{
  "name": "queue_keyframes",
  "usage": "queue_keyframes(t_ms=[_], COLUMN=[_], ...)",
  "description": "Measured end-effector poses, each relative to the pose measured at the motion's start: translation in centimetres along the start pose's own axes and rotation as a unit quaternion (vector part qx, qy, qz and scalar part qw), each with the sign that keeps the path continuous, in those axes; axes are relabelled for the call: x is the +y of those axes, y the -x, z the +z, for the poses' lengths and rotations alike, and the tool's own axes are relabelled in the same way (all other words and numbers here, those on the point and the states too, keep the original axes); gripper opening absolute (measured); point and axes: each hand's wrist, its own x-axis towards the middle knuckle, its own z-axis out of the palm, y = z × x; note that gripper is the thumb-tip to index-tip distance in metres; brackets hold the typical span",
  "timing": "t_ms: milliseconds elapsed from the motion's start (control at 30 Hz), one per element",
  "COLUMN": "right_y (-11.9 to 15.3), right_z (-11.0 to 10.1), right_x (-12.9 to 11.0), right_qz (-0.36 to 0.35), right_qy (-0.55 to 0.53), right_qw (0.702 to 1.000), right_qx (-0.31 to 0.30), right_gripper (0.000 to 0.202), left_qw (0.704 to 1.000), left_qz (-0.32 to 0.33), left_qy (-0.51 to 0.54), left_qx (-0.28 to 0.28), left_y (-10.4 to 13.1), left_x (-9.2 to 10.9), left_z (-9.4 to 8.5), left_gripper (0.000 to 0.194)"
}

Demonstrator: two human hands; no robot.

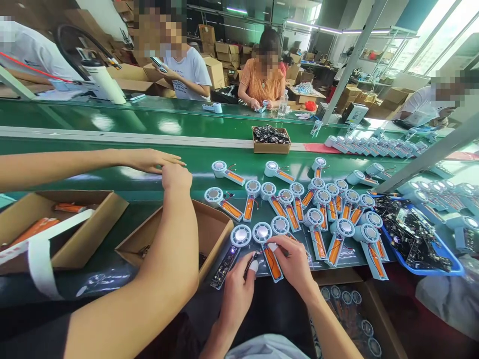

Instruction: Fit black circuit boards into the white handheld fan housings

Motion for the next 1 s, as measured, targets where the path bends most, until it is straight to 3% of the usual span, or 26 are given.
queue_keyframes(t_ms=[100,200,367,633,867,1000], right_y=[-0.2,-0.2,0.3,0.9,1.1,1.1], right_z=[0.6,1.0,0.9,0.6,0.4,0.8], right_x=[0.2,0.1,0.2,0.3,0.5,0.6], right_qz=[-0.006,-0.001,-0.081,-0.085,-0.089,-0.082], right_qy=[-0.040,-0.038,0.022,0.024,0.049,0.044], right_qw=[0.999,0.999,0.992,0.991,0.988,0.992], right_qx=[0.002,-0.035,-0.097,-0.100,-0.115,-0.087], right_gripper=[0.019,0.019,0.024,0.023,0.026,0.023], left_qw=[0.998,0.995,0.993,0.986,0.964,0.962], left_qz=[-0.043,-0.052,-0.067,-0.094,-0.166,-0.170], left_qy=[0.049,0.078,0.093,0.126,0.200,0.210], left_qx=[-0.013,-0.012,-0.035,-0.050,-0.049,-0.044], left_y=[0.1,0.3,0.3,-0.4,-0.7,-0.5], left_x=[0.5,0.8,0.8,1.2,1.7,2.0], left_z=[-0.1,0.1,0.2,0.0,0.2,0.3], left_gripper=[0.033,0.024,0.022,0.031,0.030,0.032])
